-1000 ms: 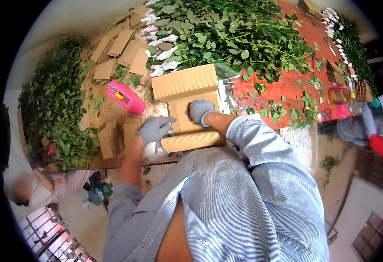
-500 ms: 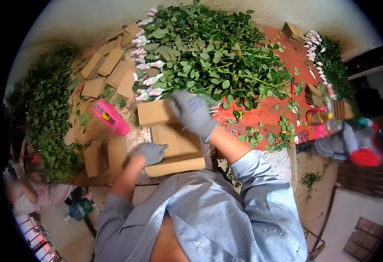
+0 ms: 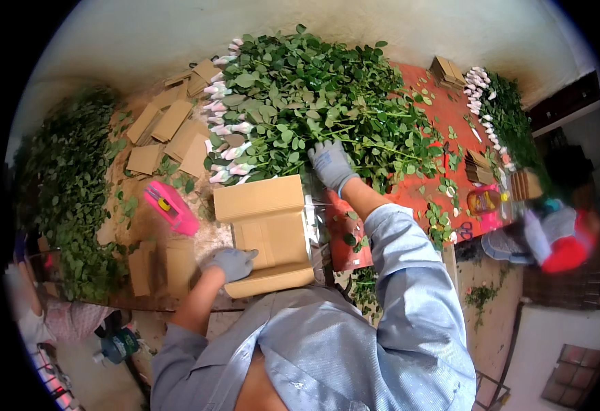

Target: The person places rose stems onto a cardboard sheet, covers them with a piece of paper, and folds the cardboard sides inward to secure the flowers for shipping.

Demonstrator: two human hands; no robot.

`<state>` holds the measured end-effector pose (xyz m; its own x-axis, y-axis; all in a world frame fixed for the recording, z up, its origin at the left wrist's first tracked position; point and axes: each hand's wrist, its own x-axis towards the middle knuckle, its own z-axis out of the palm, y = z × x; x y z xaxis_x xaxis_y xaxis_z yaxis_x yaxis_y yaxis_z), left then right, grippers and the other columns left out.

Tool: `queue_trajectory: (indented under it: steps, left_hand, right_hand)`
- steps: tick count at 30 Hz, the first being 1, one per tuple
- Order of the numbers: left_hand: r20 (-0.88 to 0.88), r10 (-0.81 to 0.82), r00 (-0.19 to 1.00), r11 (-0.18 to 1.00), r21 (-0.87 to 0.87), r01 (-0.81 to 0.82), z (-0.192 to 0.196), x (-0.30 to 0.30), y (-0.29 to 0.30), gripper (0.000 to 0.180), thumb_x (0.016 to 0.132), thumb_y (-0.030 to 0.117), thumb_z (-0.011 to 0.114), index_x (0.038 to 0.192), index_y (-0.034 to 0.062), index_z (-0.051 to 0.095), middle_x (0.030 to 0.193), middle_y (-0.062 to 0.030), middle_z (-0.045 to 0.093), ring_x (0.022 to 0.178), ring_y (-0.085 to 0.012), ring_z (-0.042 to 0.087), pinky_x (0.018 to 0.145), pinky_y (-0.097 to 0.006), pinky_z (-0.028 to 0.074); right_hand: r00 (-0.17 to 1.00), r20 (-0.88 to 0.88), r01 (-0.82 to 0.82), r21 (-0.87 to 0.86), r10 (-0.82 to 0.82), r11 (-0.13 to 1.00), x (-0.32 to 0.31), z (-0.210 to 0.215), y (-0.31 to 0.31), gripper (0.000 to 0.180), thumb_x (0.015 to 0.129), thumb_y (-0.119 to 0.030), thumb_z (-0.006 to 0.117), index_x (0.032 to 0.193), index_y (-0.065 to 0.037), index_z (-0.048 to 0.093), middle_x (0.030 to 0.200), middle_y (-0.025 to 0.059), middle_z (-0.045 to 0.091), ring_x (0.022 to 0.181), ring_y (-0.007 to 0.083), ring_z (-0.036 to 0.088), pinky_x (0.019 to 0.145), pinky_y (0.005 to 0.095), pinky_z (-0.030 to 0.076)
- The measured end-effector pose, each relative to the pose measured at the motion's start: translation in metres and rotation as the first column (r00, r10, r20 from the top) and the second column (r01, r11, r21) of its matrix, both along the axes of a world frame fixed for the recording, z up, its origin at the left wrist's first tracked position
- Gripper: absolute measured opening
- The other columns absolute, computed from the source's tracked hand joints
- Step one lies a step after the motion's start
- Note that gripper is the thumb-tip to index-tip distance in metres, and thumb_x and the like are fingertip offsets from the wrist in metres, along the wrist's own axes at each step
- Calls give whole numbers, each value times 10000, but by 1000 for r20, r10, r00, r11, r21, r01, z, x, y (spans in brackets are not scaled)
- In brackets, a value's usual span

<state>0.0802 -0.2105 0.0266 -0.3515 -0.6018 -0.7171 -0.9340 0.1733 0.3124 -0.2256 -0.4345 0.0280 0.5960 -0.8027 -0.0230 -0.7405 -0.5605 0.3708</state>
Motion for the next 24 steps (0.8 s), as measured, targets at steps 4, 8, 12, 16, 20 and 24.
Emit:
queue_trajectory:
  steps: [4,8,12,16,20,24]
  left_hand:
    - [-16,24,1000,999,-46,-25,-2,3,8,537,970,303,418,1477,201,561,1261,-226,694,1156,-389,670,1022,-495,510]
    - [-18,22,1000,999,-24,-22,-5,1,5,542,967,299,417,1483,210,559,1282,-222,687,1173,-397,662,1033,-495,505]
    - [-25,23,999,999,-27,-24,-22,1,3,552,966,299,417,1497,221,547,1293,-218,683,1177,-404,658,1038,-498,502]
    - [-31,24,999,1000,-20,-24,-29,6,8,558,973,330,399,1505,225,529,1310,-238,667,1185,-418,652,1050,-506,497]
    - [-31,-43,999,999,-24,42,-30,0,-1,558,977,352,390,1503,220,524,1302,-256,665,1169,-431,658,1042,-513,503]
    - [-56,-1,998,999,-40,-2,-37,13,11,554,987,355,392,1510,222,516,1291,-251,671,1143,-440,664,1030,-511,510]
  right_hand:
    - [989,108,125,-242,-101,962,4,64,-43,300,893,-176,608,1185,-109,592,1094,88,627,1058,257,612,940,446,426]
    - [759,639,137,-351,129,926,-21,117,-105,350,838,-45,646,1175,-38,554,1040,163,621,1013,365,603,864,453,446]
    - [205,947,227,-292,247,929,-56,177,-164,176,973,-68,608,1132,2,583,915,120,677,797,258,659,687,373,528]
    - [-324,933,54,185,-158,981,-54,271,-135,148,1018,-204,623,1054,-63,647,741,14,610,602,89,523,539,256,427]
    - [-210,918,-243,285,-337,927,-102,313,-103,222,1002,-183,646,1157,-24,641,712,-26,535,573,76,451,530,231,356]
    - [115,881,-264,473,-460,840,-39,280,3,223,1009,-173,643,1184,-34,649,774,1,585,627,83,504,563,243,392]
